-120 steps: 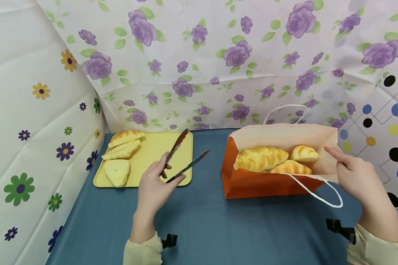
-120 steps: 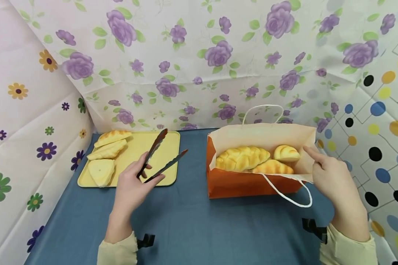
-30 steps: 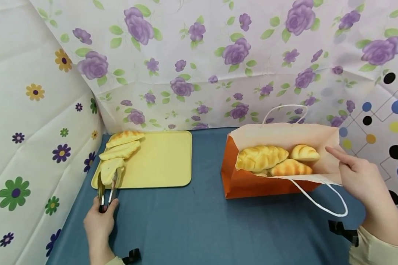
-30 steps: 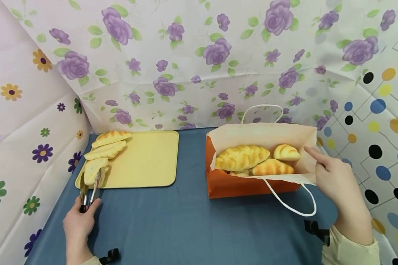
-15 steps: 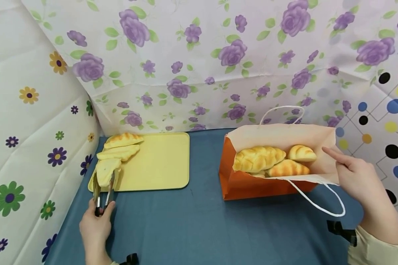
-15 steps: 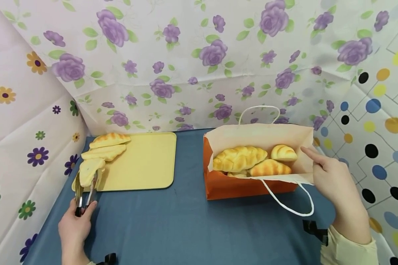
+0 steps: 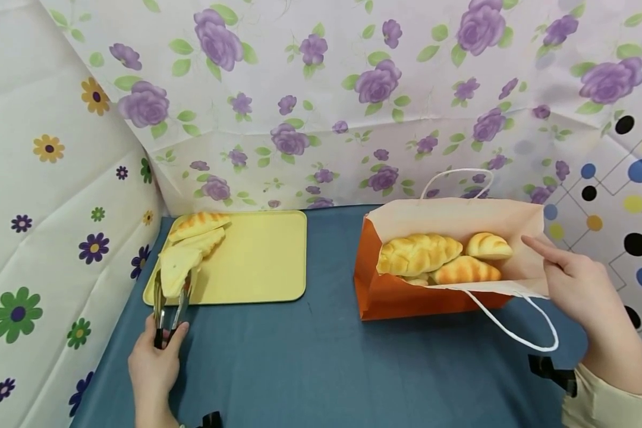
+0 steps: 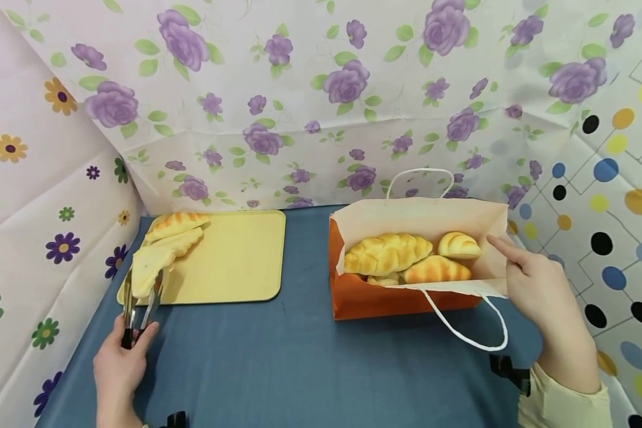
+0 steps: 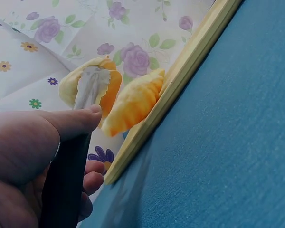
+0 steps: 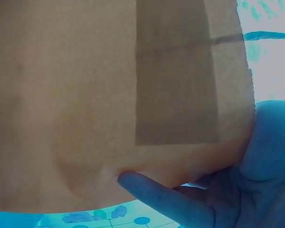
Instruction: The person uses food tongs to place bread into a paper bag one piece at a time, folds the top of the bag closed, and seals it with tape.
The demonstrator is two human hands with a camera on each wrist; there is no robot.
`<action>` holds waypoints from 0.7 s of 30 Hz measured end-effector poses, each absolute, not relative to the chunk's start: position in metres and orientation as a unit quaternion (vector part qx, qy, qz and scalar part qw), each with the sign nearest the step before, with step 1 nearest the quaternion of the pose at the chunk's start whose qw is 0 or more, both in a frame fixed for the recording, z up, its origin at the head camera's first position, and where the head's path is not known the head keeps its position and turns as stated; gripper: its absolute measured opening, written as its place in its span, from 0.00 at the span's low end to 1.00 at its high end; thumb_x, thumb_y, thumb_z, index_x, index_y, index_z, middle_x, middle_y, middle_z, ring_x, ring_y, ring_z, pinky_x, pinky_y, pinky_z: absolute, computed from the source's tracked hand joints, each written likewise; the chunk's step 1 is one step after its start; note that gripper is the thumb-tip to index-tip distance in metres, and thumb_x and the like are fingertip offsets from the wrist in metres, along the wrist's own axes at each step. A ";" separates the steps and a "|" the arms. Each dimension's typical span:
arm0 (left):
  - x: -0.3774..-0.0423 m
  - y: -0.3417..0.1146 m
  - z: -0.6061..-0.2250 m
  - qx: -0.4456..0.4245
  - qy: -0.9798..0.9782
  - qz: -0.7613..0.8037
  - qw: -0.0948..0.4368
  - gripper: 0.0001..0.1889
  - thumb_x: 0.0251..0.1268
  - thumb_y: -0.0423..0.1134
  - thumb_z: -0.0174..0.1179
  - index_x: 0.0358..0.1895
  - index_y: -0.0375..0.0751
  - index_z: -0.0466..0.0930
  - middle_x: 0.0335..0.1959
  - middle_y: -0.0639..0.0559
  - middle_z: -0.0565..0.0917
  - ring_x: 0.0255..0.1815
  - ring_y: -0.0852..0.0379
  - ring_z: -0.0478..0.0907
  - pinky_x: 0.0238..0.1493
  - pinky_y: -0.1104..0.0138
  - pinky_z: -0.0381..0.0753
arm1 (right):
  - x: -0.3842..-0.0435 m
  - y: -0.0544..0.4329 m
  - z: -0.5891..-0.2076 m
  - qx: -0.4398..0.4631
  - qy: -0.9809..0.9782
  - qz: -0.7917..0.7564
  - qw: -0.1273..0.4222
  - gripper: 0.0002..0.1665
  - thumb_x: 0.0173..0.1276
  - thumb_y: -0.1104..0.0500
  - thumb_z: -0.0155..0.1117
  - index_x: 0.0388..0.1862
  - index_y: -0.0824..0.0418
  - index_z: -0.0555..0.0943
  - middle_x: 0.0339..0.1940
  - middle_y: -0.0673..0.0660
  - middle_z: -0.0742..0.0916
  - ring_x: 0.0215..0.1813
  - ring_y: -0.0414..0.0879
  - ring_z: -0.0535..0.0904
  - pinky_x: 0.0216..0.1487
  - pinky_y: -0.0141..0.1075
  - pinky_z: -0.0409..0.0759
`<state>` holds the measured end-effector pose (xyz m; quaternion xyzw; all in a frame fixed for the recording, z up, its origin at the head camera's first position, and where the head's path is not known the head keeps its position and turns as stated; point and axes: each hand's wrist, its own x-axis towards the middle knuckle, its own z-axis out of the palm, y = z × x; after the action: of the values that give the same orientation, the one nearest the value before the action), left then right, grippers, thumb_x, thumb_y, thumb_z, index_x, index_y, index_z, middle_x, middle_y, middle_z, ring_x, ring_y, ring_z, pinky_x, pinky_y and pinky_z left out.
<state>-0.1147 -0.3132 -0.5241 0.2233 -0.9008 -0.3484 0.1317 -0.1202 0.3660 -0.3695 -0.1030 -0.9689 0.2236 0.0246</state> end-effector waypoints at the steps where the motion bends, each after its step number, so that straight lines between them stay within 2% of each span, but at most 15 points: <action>1: -0.114 -0.313 -0.523 0.223 -0.901 -0.349 0.132 0.21 0.77 0.51 0.68 0.45 0.37 0.72 0.31 0.43 0.73 0.32 0.44 0.69 0.38 0.52 0.63 | -0.120 0.366 -0.370 -0.102 -0.969 0.223 0.026 0.34 0.88 0.50 0.30 0.85 0.54 0.67 0.77 0.80 0.68 0.24 0.55 0.67 0.23 0.44 0.66; 10: -0.112 -0.307 -0.518 0.211 -0.902 -0.348 0.145 0.19 0.76 0.49 0.70 0.47 0.36 0.74 0.33 0.43 0.73 0.32 0.44 0.69 0.40 0.54 0.63 | -0.118 0.365 -0.371 -0.107 -0.966 0.233 0.023 0.34 0.88 0.51 0.30 0.85 0.55 0.66 0.77 0.81 0.67 0.26 0.56 0.69 0.23 0.44 0.66; 13: -0.113 -0.306 -0.518 0.204 -0.902 -0.352 0.142 0.20 0.76 0.49 0.69 0.50 0.36 0.75 0.33 0.43 0.73 0.33 0.45 0.69 0.40 0.54 0.62 | -0.119 0.365 -0.371 -0.108 -0.967 0.231 0.025 0.33 0.88 0.52 0.30 0.85 0.56 0.66 0.78 0.79 0.67 0.33 0.61 0.75 0.24 0.44 0.66; 16: -0.113 -0.305 -0.518 0.202 -0.901 -0.358 0.139 0.20 0.77 0.48 0.69 0.51 0.35 0.75 0.34 0.43 0.73 0.33 0.45 0.69 0.40 0.55 0.63 | -0.119 0.365 -0.371 -0.106 -0.967 0.229 0.029 0.33 0.88 0.52 0.31 0.85 0.56 0.67 0.78 0.77 0.68 0.36 0.62 0.78 0.24 0.44 0.66; 21: -0.112 -0.303 -0.520 0.197 -0.902 -0.356 0.146 0.18 0.75 0.46 0.71 0.51 0.36 0.76 0.34 0.43 0.74 0.33 0.46 0.69 0.40 0.56 0.63 | -0.118 0.364 -0.370 -0.106 -0.968 0.227 0.030 0.34 0.87 0.52 0.30 0.84 0.55 0.67 0.78 0.78 0.68 0.29 0.57 0.74 0.24 0.44 0.66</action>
<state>-0.1116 -0.3029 -0.5203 0.1968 -0.9018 -0.3559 0.1460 -0.1185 0.3644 -0.3695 -0.1059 -0.9677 0.2266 0.0300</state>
